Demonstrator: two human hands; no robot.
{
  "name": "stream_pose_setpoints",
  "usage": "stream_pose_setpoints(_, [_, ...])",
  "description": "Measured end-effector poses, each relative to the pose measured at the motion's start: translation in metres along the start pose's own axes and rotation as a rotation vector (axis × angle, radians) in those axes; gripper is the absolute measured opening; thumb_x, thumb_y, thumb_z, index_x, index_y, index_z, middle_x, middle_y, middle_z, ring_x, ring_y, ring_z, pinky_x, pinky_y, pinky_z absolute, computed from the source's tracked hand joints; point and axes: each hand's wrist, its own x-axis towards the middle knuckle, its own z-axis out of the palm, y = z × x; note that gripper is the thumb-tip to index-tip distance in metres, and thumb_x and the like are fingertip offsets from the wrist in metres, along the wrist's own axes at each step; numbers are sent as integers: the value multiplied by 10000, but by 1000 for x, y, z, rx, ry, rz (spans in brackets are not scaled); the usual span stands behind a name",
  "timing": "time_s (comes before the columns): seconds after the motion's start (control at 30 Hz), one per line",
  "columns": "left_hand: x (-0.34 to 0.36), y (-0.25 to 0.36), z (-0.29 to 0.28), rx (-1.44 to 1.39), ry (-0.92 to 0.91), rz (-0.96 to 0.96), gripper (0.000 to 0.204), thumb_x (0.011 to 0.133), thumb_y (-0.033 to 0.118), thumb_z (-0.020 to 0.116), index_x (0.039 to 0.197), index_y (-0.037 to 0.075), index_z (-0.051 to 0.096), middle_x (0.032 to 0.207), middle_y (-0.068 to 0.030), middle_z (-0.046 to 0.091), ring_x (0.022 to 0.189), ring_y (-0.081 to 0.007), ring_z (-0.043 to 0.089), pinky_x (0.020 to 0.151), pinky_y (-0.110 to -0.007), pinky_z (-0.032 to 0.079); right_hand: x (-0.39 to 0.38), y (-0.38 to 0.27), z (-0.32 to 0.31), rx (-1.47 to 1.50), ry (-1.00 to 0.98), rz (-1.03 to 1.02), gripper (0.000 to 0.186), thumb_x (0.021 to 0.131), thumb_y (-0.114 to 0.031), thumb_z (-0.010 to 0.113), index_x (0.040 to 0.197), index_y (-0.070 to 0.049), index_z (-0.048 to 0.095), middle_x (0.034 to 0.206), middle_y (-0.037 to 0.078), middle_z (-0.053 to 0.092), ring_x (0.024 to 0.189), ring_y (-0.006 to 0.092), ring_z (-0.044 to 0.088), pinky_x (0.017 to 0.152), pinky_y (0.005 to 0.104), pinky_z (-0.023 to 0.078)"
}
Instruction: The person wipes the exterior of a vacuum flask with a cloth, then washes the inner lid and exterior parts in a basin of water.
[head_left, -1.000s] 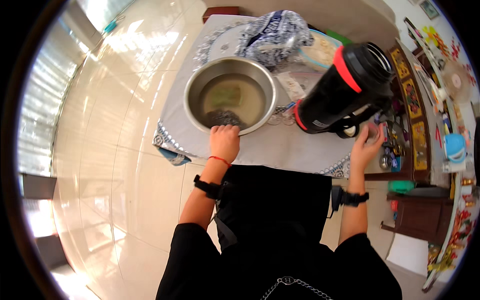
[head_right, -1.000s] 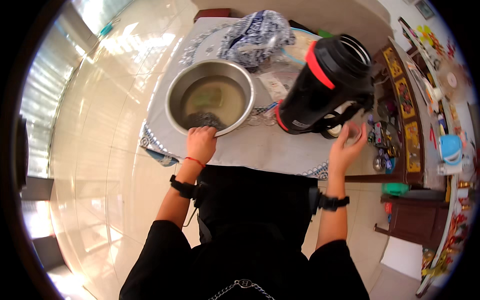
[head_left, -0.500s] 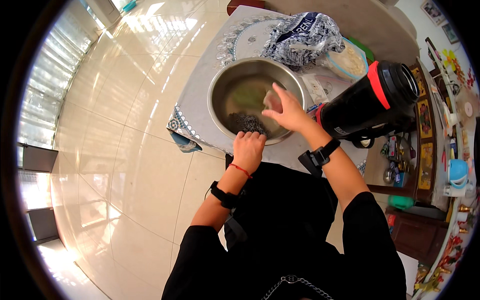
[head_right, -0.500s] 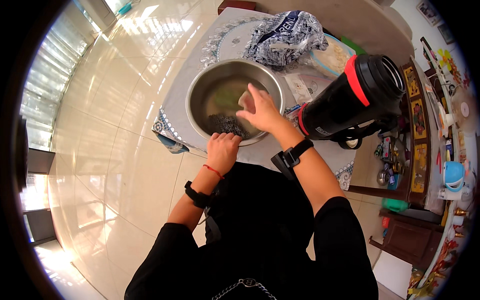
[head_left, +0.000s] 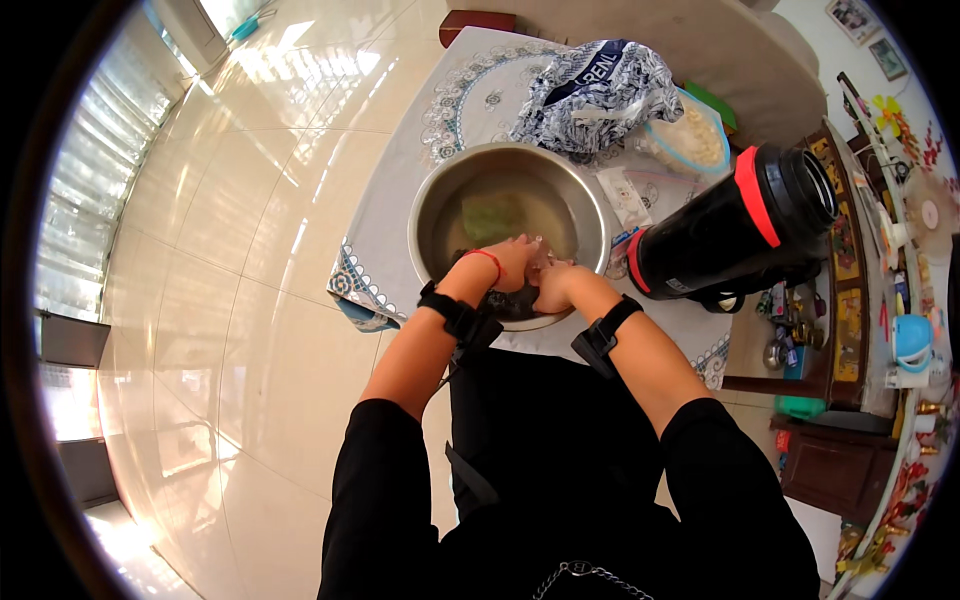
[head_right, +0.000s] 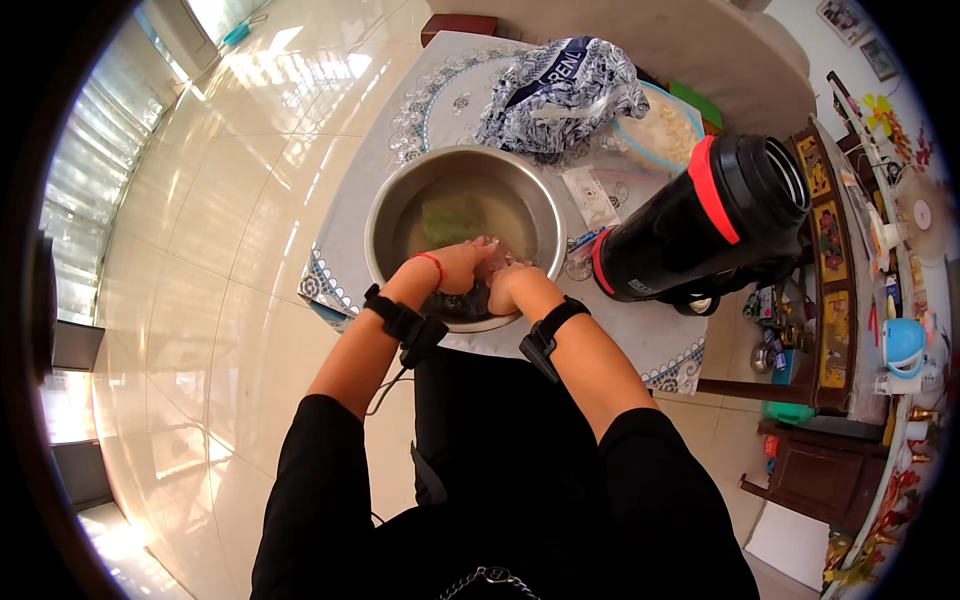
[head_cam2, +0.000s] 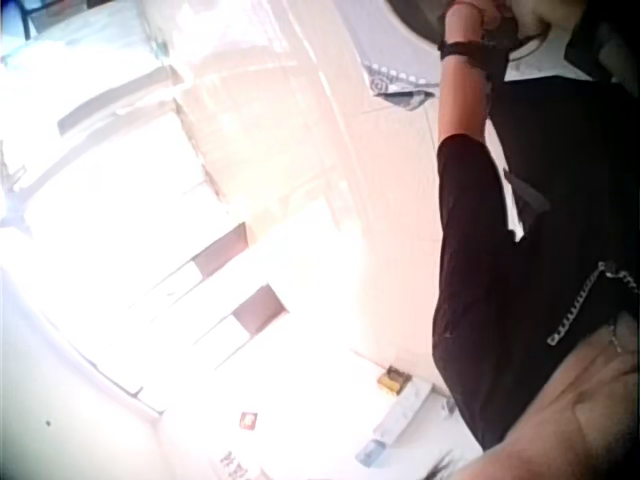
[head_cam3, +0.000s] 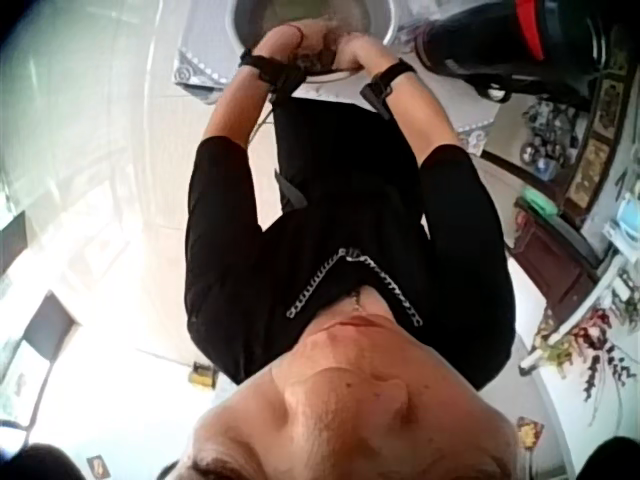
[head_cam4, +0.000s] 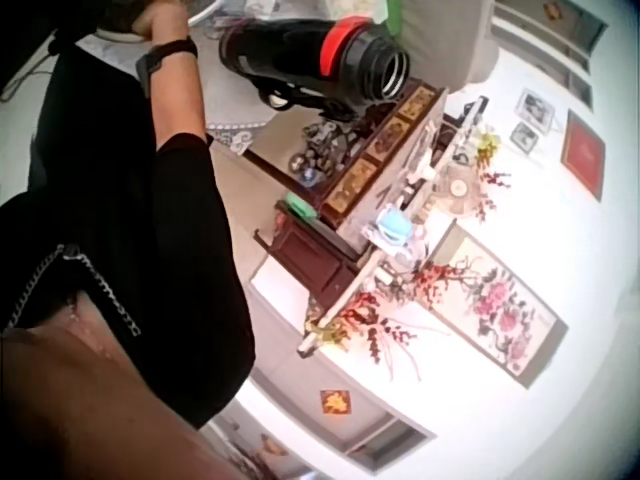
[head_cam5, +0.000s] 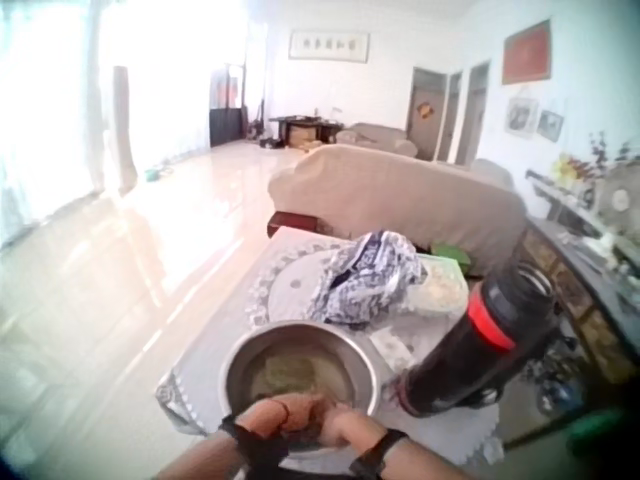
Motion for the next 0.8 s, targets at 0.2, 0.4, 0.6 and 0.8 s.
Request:
stream_pose_setpoints(0.2, [38,6,-17,-6,-527,-166,509,693,31,568,1202,45,554,1189,-198,592,1119,-358,548,924,-388,448,16,17,27,218,646,0,437,785,-131,591,1220,-93,559,1336,197,459,1180,370,461,938,417,439])
stream_pose_setpoints(0.4, [33,-22,-14,-235,-275,-71,420,704,100,628,1119,37,606,1103,-198,631,1080,-351,575,901,-373,461,25,31,9,897,798,-221,213,809,-20,470,987,-26,588,768,159,640,626,271,637,596,374,520])
stream_pose_setpoints(0.6, [44,-28,-12,-240,-174,-305,407,776,236,645,1093,-17,604,992,-247,648,993,-366,616,883,-390,478,40,24,6,1057,947,193,248,869,-155,544,1076,-20,537,1071,221,624,1042,408,572,848,443,474])
stream_pose_setpoints(0.8, [31,8,-3,-756,178,-533,496,907,392,509,1038,-84,555,953,-287,632,994,-398,606,859,-424,470,26,18,-1,1953,354,-42,452,929,-591,378,918,-178,562,720,19,504,593,135,428,609,299,439])
